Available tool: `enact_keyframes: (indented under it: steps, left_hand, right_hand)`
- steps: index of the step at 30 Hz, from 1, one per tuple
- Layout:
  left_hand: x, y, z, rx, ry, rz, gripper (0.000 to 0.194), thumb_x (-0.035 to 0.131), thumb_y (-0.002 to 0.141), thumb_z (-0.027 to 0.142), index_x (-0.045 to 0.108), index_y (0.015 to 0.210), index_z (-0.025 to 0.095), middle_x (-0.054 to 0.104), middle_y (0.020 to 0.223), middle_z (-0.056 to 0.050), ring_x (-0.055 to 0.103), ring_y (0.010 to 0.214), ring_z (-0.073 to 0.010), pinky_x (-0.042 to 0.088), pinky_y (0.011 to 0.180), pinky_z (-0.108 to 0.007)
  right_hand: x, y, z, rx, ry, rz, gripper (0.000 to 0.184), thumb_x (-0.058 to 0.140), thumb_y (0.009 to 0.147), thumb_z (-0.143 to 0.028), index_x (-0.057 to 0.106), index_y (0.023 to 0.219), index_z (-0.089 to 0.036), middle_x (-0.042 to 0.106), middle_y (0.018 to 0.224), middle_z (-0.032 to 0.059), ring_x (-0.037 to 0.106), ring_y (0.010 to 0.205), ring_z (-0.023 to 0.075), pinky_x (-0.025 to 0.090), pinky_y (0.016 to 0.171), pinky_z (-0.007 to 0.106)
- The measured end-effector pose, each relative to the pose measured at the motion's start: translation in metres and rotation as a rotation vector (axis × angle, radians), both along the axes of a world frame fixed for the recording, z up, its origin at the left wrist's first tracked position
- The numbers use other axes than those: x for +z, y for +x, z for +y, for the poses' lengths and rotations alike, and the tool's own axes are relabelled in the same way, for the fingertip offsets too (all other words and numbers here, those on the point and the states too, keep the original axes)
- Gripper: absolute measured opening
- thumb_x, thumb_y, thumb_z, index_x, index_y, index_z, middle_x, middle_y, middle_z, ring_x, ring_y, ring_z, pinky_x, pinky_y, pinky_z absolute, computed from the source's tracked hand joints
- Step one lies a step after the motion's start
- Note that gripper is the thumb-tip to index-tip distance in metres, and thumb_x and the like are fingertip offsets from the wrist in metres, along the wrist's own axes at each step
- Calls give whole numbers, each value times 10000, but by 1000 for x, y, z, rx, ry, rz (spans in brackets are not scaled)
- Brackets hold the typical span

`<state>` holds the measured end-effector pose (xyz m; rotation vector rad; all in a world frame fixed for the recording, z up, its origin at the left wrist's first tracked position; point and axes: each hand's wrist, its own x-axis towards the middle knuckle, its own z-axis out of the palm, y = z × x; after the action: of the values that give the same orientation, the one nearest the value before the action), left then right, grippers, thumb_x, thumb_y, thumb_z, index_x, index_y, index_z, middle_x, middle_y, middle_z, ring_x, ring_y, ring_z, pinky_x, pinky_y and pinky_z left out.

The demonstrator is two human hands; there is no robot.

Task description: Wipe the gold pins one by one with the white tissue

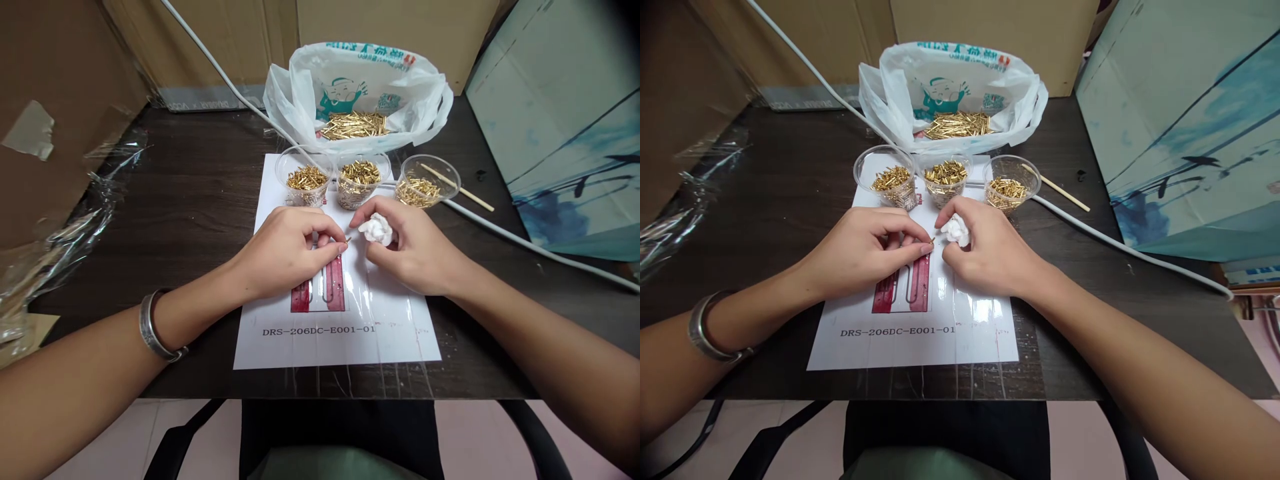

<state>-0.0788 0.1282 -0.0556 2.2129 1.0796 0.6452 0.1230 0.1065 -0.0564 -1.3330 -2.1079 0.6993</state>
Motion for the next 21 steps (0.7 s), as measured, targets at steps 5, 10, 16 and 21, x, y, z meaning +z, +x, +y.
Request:
enact_keyframes:
  steps: [5, 10, 16, 21]
  left_hand:
    - [-1, 0, 2, -3, 4, -4, 57, 697, 787, 205, 749, 781, 184, 592, 644, 34, 476, 558, -56, 362, 544, -206]
    - [-1, -2, 2, -10, 8, -3, 59, 696, 790, 206, 748, 774, 183, 588, 643, 35, 476, 566, -55, 368, 550, -203]
    - [-1, -2, 1, -32, 22, -12, 63, 690, 793, 208, 742, 769, 181, 596, 651, 33, 490, 584, -58, 374, 559, -200]
    - [-1, -2, 1, -45, 32, -10, 72, 663, 784, 170, 731, 759, 165, 595, 632, 39, 483, 563, -52, 369, 547, -198]
  right_hand:
    - [0, -7, -6, 55, 77, -227, 137, 450, 874, -240, 554, 834, -160, 561, 739, 27, 486, 685, 154, 325, 647, 299]
    - [0, -9, -8, 74, 47, -332, 166, 396, 893, -230, 357, 734, -200, 469, 703, 5, 418, 646, 141, 269, 617, 309]
    - [2, -8, -8, 119, 58, -381, 129, 385, 905, -238, 361, 783, -202, 469, 779, 12, 419, 687, 148, 263, 623, 313]
    - [3, -9, -9, 144, 73, -367, 223, 385, 946, -381, 420, 827, -196, 453, 807, 15, 420, 699, 154, 267, 622, 312]
